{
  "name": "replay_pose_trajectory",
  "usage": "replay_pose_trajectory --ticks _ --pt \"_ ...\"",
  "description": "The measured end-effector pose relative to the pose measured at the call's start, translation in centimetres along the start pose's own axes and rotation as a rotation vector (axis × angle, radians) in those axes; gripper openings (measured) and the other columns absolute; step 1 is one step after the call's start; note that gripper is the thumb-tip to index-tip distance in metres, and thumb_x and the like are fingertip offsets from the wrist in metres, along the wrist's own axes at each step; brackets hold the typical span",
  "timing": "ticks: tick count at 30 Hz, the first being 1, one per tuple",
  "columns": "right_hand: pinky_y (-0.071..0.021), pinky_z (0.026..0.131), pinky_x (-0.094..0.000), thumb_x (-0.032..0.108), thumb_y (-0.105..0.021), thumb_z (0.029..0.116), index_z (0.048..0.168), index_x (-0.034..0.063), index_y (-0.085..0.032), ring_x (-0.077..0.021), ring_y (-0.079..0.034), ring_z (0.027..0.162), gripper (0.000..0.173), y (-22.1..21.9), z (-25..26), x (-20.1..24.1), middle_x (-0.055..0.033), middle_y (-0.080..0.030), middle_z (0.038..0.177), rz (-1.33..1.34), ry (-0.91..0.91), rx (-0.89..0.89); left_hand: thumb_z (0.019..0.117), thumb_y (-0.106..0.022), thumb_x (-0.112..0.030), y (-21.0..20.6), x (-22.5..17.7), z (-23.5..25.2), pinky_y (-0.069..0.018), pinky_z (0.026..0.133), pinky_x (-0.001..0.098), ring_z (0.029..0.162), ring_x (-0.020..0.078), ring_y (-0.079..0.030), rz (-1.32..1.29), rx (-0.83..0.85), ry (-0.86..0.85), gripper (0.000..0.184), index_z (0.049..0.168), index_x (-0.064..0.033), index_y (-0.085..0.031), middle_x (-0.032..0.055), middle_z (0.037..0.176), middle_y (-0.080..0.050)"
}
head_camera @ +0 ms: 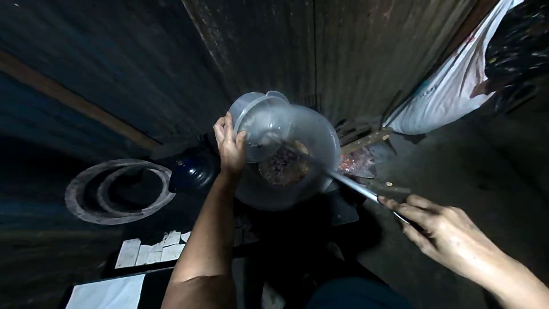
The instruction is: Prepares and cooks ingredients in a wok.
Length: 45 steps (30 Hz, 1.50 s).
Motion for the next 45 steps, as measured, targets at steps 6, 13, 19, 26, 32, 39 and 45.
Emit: replay_pose_trajectory --ticks 6,13,19,26,32,39,45 --pt "-0.0479 0.048 -0.038 0.022 -0.047 0.0957 0.133 0.0185 -0.071 -0.0202 -0.061 0.062 0.044 1.1 0.1 -0.3 -0.0085 -0.067 0.09 0.012 -0.022 -0.014 0.1041 -0.048 -0.025 0.1 0.2 -0.1 -0.0358 0.116 0.0464 0.139 0.0397 -0.044 -0.008 0.013 0.04 0.058 0.153 0.0029 -0.04 0.0315 0.151 -0.041" --pt "-0.0504 0.051 -0.0372 0.023 -0.048 0.0926 0.131 0.0198 -0.072 -0.0178 -0.063 0.064 0.045 0.3 0.6 -0.5 -0.0064 -0.069 0.094 0.067 0.004 0.035 0.1049 -0.049 -0.028 0.0 0.5 -0.4 -0.0369 0.115 0.0464 0.137 0.042 -0.045 0.028 -0.012 -0.024 0.057 0.151 0.0043 -0.043 0.0334 0.148 -0.043" --pt "-0.0491 0.046 -0.0417 0.022 -0.047 0.0928 0.129 0.0204 -0.073 -0.0226 -0.064 0.059 0.044 -0.8 1.1 0.1 -0.0089 -0.07 0.093 -0.001 0.032 0.046 0.104 -0.053 -0.023 -0.2 0.4 -0.4 -0.0374 0.115 0.0473 0.137 0.0406 -0.045 0.06 -0.002 -0.028 0.055 0.152 0.0013 -0.043 0.0309 0.147 -0.044" --pt "-0.0447 0.043 -0.0415 0.021 -0.047 0.0909 0.13 0.0239 -0.073 -0.0222 -0.061 0.057 0.047 2.1 -0.1 -0.2 -0.0062 -0.066 0.086 -0.047 0.028 0.069 0.104 -0.056 -0.022 0.0 1.5 -1.1 -0.0381 0.114 0.0537 0.139 0.0472 -0.042 0.194 0.07 -0.006 0.054 0.152 0.0008 -0.043 0.033 0.148 -0.042" --pt "-0.0488 0.045 -0.0427 0.019 -0.05 0.0931 0.129 0.0203 -0.072 -0.0248 -0.064 0.059 0.043 -0.8 1.5 0.4 -0.0101 -0.069 0.093 -0.067 0.016 0.047 0.0931 -0.055 0.004 -0.6 -0.6 -0.8 -0.039 0.114 0.0529 0.139 0.0467 -0.042 0.204 0.081 -0.005 0.058 0.15 0.0005 -0.045 0.0316 0.148 -0.043" --pt "-0.0487 0.048 -0.0416 0.021 -0.048 0.09 0.13 0.0224 -0.073 -0.0217 -0.064 0.063 0.047 1.2 0.2 -0.7 -0.006 -0.068 0.09 -0.017 0.012 0.061 0.0887 -0.052 0.008 -0.3 0.2 -1.4 -0.0379 0.114 0.0556 0.138 0.0491 -0.042 0.255 0.094 -0.055 0.061 0.149 0.0015 -0.045 0.0322 0.148 -0.043" --pt "-0.0555 0.055 -0.0467 0.019 -0.052 0.0897 0.133 0.0233 -0.07 -0.0245 -0.069 0.071 0.047 -1.6 0.6 -1.5 -0.0074 -0.072 0.1 0.064 -0.028 0.122 0.0886 -0.054 0.008 -0.8 -0.4 -1.5 -0.0387 0.113 0.0547 0.138 0.049 -0.043 0.232 0.057 -0.077 0.061 0.149 0.0007 -0.045 0.0326 0.148 -0.042"
Point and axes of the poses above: each hand's wrist, its own z-axis towards the middle knuckle, its own y-axis out of the back of the hand, x = y × z, the point moved 3 cm from there along z, towards the middle knuckle
